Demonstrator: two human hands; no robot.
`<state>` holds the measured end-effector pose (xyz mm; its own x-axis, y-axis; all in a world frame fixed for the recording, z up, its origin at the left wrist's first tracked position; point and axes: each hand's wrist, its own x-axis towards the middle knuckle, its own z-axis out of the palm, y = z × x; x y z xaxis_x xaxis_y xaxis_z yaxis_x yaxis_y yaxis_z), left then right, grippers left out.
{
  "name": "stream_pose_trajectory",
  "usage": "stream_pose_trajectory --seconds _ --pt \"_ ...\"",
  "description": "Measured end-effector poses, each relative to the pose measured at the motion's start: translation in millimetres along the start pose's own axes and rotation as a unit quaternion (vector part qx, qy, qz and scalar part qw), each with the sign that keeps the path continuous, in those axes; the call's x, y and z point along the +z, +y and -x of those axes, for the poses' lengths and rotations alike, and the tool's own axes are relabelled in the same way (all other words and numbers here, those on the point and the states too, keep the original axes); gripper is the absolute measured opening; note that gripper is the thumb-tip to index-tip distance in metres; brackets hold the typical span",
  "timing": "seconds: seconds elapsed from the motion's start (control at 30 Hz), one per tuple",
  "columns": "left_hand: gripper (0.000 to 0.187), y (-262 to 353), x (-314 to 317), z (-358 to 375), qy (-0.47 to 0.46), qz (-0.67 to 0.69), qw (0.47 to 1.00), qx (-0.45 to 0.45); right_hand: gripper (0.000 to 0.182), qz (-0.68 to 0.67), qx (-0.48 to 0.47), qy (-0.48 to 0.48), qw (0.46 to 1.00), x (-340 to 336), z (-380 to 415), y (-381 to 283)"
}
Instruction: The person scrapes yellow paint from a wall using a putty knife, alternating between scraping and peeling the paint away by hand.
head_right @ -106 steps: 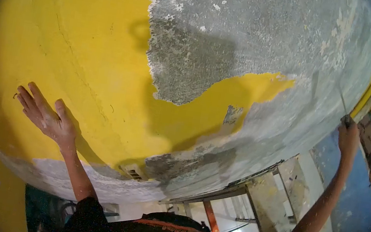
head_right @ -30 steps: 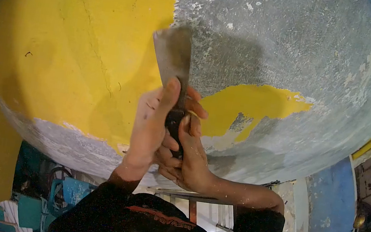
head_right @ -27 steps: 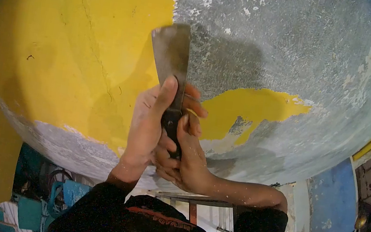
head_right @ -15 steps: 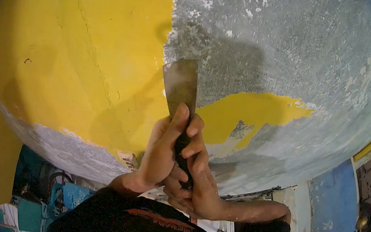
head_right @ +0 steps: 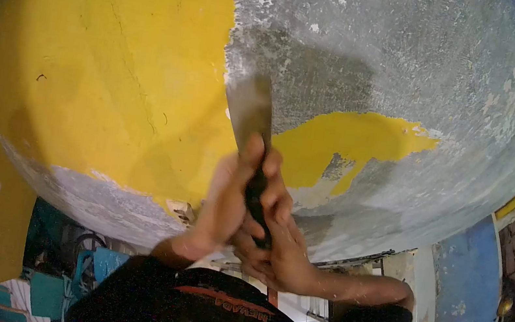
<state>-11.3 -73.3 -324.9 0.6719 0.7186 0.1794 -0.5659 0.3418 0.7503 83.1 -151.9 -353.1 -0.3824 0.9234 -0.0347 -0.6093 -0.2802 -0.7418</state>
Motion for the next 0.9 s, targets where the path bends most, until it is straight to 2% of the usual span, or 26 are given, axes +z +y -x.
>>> stream_pose_trajectory --seconds 0.03,0.13,0.17,0.23,0.27,0.4,0.47,0.57,0.6,0.63,0.7,0.73,0.9 --pt "0.044 -14.3 -5.6 2.5 -0.004 -0.002 1.000 0.002 0.041 0.003 -0.004 -0.002 1.000 -7.3 5.4 8.6" --pt "0.044 -38.5 -14.7 1.2 0.004 0.008 0.999 0.035 0.038 0.064 0.043 0.179 0.981 -14.1 12.8 19.9" --pt "0.044 -34.1 -14.8 0.0 0.007 0.013 0.999 0.030 0.038 0.062 0.048 0.184 0.980 -12.5 9.6 17.3" --pt "0.044 -16.2 -13.6 -1.7 0.014 -0.032 0.999 0.036 0.037 0.046 0.016 0.024 0.999 -8.0 -0.7 9.0" --pt "0.044 -9.1 -9.5 1.7 0.002 -0.015 0.999 0.030 0.037 0.081 0.028 0.103 0.991 12.4 2.9 2.3" --pt "0.044 -24.4 -13.0 3.9 0.019 -0.024 0.999 0.038 0.036 0.059 0.010 0.067 0.996 5.6 6.3 10.6" --pt "0.044 -26.3 -14.1 1.8 0.013 -0.018 0.998 0.051 0.046 0.202 0.003 0.203 0.958 8.8 3.4 12.5" --pt "0.047 -9.6 -11.2 5.5 -0.010 -0.012 0.999 0.037 0.045 0.148 0.001 0.167 0.975 8.4 3.7 13.9" --pt "0.045 -5.2 -2.7 5.7 0.053 -0.070 0.996 0.017 0.044 0.131 -0.009 0.144 0.981 8.1 3.2 13.4" --pt "0.045 -12.2 -2.7 8.1 0.060 -0.070 0.996 0.010 0.044 0.113 -0.018 0.121 0.986 7.9 2.7 12.7" --pt "0.045 -22.9 -5.5 5.8 0.064 -0.064 0.995 0.033 0.044 0.066 0.027 0.083 0.994 1.1 5.5 12.5" --pt "0.045 -18.4 -5.1 3.9 0.074 -0.074 0.994 0.025 0.049 0.090 0.028 0.156 0.983 6.2 -0.4 11.4" --pt "0.044 -14.3 -0.8 0.4 0.068 -0.043 0.996 0.039 0.051 0.049 0.048 0.108 0.992 10.4 -0.9 2.4"
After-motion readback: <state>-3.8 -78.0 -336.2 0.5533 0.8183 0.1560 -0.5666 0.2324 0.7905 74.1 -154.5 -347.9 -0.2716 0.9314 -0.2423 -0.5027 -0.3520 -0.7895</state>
